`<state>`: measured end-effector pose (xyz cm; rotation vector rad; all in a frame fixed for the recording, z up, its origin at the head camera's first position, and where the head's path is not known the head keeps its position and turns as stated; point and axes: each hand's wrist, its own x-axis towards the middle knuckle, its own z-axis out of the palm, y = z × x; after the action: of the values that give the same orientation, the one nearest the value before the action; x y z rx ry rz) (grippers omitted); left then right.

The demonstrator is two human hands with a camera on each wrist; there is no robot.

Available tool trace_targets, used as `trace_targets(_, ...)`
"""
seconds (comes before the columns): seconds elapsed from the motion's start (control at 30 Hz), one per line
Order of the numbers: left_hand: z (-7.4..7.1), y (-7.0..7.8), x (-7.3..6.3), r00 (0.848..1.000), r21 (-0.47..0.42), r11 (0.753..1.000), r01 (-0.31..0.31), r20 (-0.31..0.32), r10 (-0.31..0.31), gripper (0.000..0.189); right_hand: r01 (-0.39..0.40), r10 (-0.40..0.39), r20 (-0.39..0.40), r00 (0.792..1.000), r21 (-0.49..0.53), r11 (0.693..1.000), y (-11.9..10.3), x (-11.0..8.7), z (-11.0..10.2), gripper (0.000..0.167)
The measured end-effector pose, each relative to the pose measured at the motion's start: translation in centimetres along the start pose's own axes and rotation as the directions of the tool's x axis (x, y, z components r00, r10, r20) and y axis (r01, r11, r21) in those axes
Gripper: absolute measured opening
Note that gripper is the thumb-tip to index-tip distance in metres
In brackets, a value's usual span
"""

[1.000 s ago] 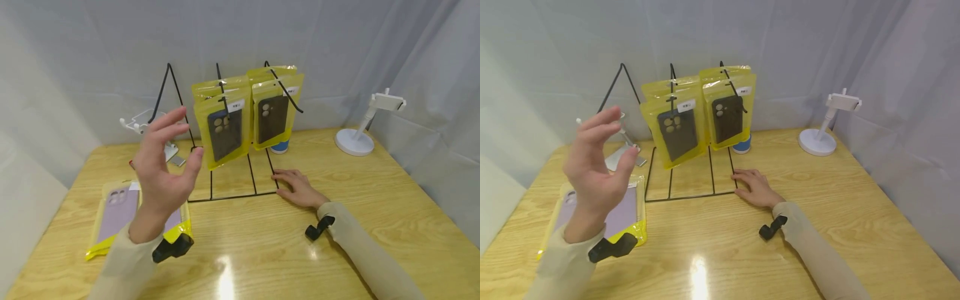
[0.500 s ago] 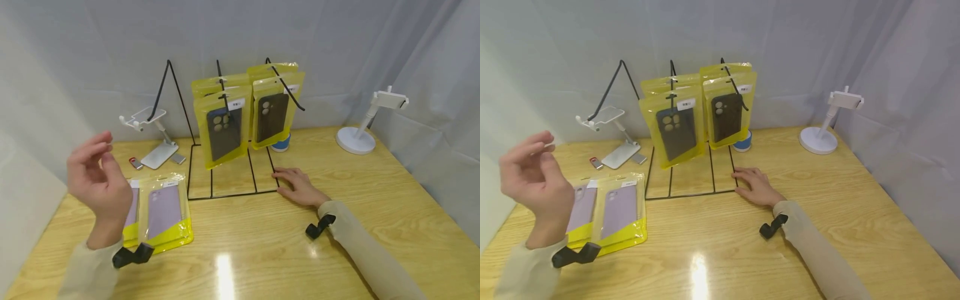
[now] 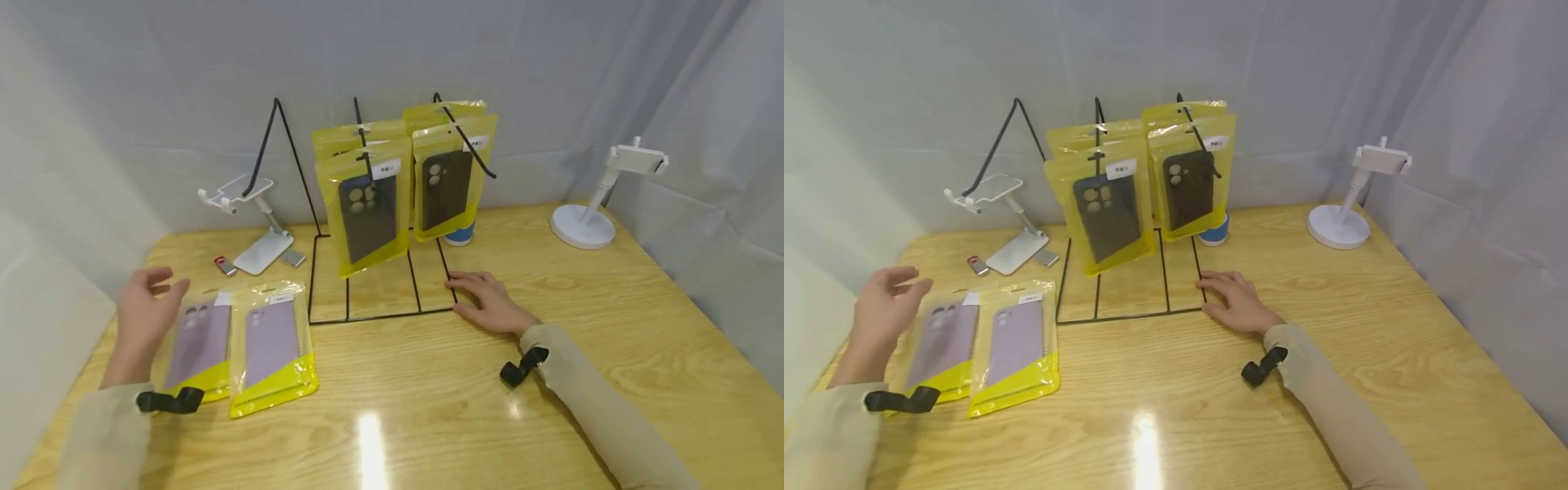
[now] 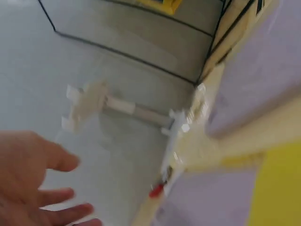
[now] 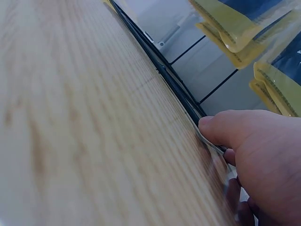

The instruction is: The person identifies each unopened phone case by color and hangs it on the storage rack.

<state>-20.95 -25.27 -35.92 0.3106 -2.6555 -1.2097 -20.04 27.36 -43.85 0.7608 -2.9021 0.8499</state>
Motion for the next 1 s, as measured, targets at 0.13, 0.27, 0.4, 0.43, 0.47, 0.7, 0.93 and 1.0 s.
trace_targets(0.13,-0.7,-2.4,0.6,0.963,0.199,0.979,0.032,0.256,-0.084,0.080,-0.002,0.002,0.008,1.000,0.016,1.000,-0.2,0.0,0.1,0.048)
trace_targets(0.27,-1.2,-3.7,0.7,0.948,0.295,0.955,0.025,0.296,-0.116,0.090,0.002,-0.002,0.003,1.000,0.019,1.000,-0.2,0.2,0.3,0.048)
trace_targets(0.4,-1.2,-4.2,0.9,0.935,0.321,0.944,0.079,0.304,-0.181,0.099,0.009,-0.009,0.010,1.000,0.017,1.000,-0.2,0.5,0.5,0.048)
trace_targets(0.43,-1.1,-4.3,0.9,0.931,0.318,0.943,0.097,0.305,-0.199,0.102,0.010,-0.010,0.011,1.000,0.014,1.000,-0.2,0.5,0.4,0.048)
trace_targets(0.47,-0.9,-4.3,1.0,0.929,0.310,0.944,0.115,0.303,-0.213,0.104,0.008,-0.008,0.011,1.000,0.012,1.000,-0.2,0.5,0.4,0.048)
trace_targets(0.7,0.1,-5.0,1.5,0.914,0.233,0.944,0.235,0.276,-0.296,0.115,0.008,-0.008,0.013,1.000,0.000,1.000,-0.4,0.5,0.0,0.048)
trace_targets(0.93,0.0,-4.9,1.6,0.913,0.241,0.953,0.181,0.318,-0.254,0.115,0.000,0.000,0.010,1.000,0.016,1.000,-0.3,0.3,-0.2,0.048)
trace_targets(1.0,0.1,-5.0,1.6,0.917,0.235,0.959,0.158,0.326,-0.231,0.113,-0.005,0.005,0.015,1.000,0.014,1.000,-0.2,0.2,-0.2,0.048)
